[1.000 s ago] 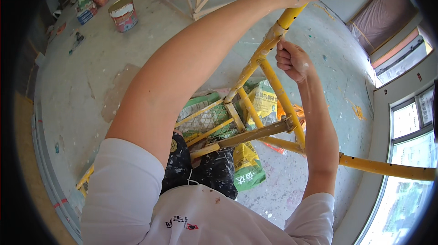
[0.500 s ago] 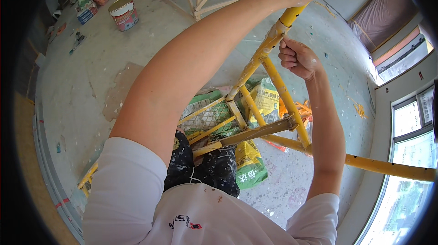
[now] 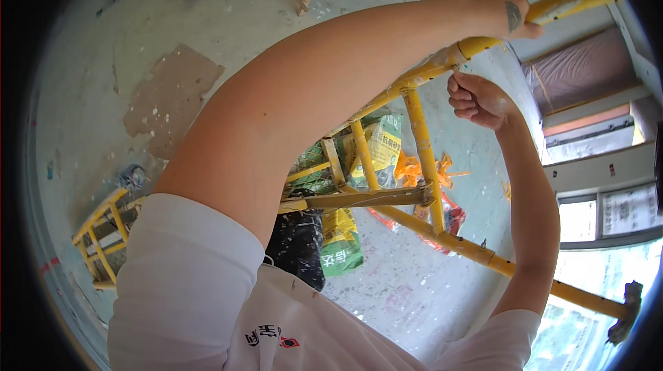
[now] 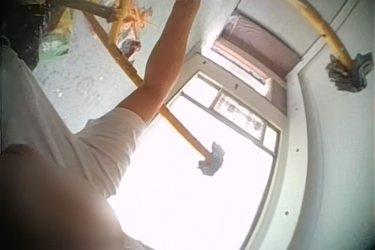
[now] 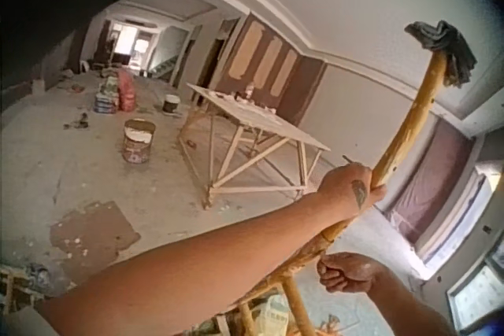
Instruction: Assembling a yellow metal scaffolding structure by connecting frame sections and inserting locking pins.
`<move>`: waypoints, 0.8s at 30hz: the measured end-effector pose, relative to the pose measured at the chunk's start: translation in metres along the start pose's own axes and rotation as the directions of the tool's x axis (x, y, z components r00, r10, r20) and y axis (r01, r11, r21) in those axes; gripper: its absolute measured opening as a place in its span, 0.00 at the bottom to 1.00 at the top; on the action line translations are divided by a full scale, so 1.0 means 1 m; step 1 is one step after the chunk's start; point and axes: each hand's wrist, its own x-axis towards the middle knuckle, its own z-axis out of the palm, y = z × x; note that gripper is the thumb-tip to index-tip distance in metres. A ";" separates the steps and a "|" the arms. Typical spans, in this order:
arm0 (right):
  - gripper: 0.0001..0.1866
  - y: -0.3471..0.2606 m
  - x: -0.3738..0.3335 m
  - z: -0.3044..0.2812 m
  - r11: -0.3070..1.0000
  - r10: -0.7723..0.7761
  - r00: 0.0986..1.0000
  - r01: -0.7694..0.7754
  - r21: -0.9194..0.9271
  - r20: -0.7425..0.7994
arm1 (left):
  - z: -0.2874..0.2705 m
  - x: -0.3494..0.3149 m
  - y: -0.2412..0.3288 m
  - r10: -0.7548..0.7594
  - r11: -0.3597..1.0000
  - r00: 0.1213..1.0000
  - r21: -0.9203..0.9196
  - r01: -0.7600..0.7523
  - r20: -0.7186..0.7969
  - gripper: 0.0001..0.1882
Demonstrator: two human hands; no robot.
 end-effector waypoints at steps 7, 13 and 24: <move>0.20 0.006 -0.010 -0.002 0.997 -0.002 0.991 -0.009 -0.082 -0.137 | 0.001 -0.002 0.005 0.029 0.995 0.999 -0.097 -0.025 0.034 0.31; 0.20 0.005 -0.002 0.003 0.985 -0.067 0.976 0.031 -0.171 -0.208 | 0.009 0.005 -0.002 0.001 0.992 1.000 -0.126 0.003 0.032 0.30; 0.20 0.026 -0.004 0.015 0.986 -0.164 0.967 0.162 -0.028 -0.196 | 0.000 -0.005 0.005 -0.058 0.994 0.993 -0.084 0.067 0.099 0.34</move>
